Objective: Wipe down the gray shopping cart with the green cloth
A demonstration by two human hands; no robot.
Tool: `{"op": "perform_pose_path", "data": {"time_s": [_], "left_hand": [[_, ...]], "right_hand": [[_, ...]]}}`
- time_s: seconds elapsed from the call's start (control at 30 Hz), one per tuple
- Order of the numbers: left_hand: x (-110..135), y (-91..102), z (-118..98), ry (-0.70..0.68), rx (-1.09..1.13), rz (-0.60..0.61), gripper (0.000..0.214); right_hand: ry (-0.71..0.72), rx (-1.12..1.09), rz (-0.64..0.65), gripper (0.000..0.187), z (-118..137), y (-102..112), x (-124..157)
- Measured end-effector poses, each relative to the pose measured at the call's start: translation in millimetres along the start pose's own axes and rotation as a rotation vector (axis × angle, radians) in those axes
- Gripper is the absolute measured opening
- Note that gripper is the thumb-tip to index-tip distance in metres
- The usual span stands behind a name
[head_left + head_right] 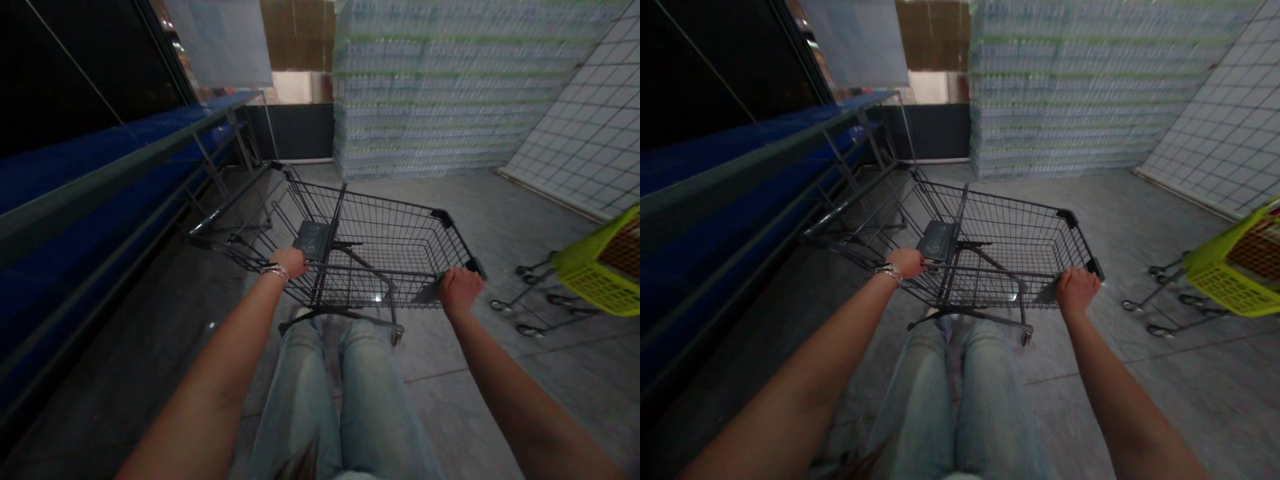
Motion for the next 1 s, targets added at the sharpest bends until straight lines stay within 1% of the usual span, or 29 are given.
{"op": "perform_pose_path", "data": {"time_s": [0.07, 0.1, 0.13, 0.2, 0.23, 0.27, 0.3, 0.33, 0.37, 0.4, 0.47, 0.53, 0.6, 0.63, 0.7, 0.73, 0.8, 0.9, 1.0], "left_hand": [[-5, 2.4, 5, 0.045, 0.011, -0.058, 0.043], [-6, 4.5, 7, 0.078, 0.011, -0.109, 0.043], [-7, 6.9, 8, 0.129, 0.015, -0.175, 0.042], [-6, 9.8, 10, 0.283, 0.065, -0.325, 0.046], [-4, 8.4, 9, 0.367, 0.12, -0.386, 0.051], [-1, 4.3, 6, 0.438, 0.189, -0.421, 0.057], [1, -2.0, 0, 0.481, 0.263, -0.435, 0.064], [4, -9.2, -9, 0.488, 0.331, -0.441, 0.07], [8, -16.6, -22, 0.458, 0.386, -0.447, 0.075], [13, -23.5, -37, 0.4, 0.425, -0.452, 0.078], [24, -34.2, -74, 0.222, 0.454, -0.462, 0.079], [37, -40.5, -112, 0.033, 0.453, -0.452, 0.074], [48, -41.6, -146, -0.114, 0.446, -0.427, 0.066], [52, -40.4, -159, -0.171, 0.439, -0.414, 0.062], [55, -36.8, -175, -0.258, 0.413, -0.386, 0.054], [56, -35.5, -178, -0.279, 0.395, -0.374, 0.05], [56, -35.5, -172, -0.267, 0.357, -0.361, 0.045], [58, -40.8, -143, -0.197, 0.299, -0.371, 0.044], [64, -45.9, -113, -0.213, 0.255, -0.341, 0.044]], "right_hand": [[-0.001, 0.002, -0.002, 0.038, 5, -2, 2], [-0.001, 0.002, 0.001, 0.038, 9, -3, 3], [0.0, 0.003, 0.008, 0.038, 13, -2, 4], [0.009, 0.006, 0.038, 0.038, 24, 1, 9], [0.018, 0.009, 0.057, 0.038, 30, 4, 12], [0.035, 0.013, 0.079, 0.038, 36, 6, 16], [0.061, 0.019, 0.099, 0.037, 42, 9, 20], [0.094, 0.028, 0.117, 0.037, 49, 12, 24], [0.129, 0.037, 0.131, 0.037, 57, 15, 29], [0.162, 0.047, 0.14, 0.036, 64, 17, 35], [0.192, 0.06, 0.151, 0.035, 79, 21, 46], [0.189, 0.056, 0.168, 0.033, 94, 26, 58], [0.209, 0.043, 0.211, 0.03, 112, 30, 70], [0.242, 0.038, 0.24, 0.028, 121, 32, 76], [0.352, 0.037, 0.306, 0.026, 141, 36, 89], [0.42, 0.037, 0.343, 0.027, 150, 39, 95], [0.552, 0.029, 0.426, 0.029, 165, 44, 106], [0.68, -0.012, 0.553, 0.031, 183, 50, 120], [0.716, -0.076, 0.597, 0.034, 198, 57, 132]]}}
Point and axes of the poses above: each hand's wrist, its own x-axis away from the middle knuckle, its own y-axis out of the back of the hand, z = x × y, the point moved 5 cm from there along -x, towards the middle knuckle, and after that the axes turned 12 degrees about z, right-handed, at the moved point
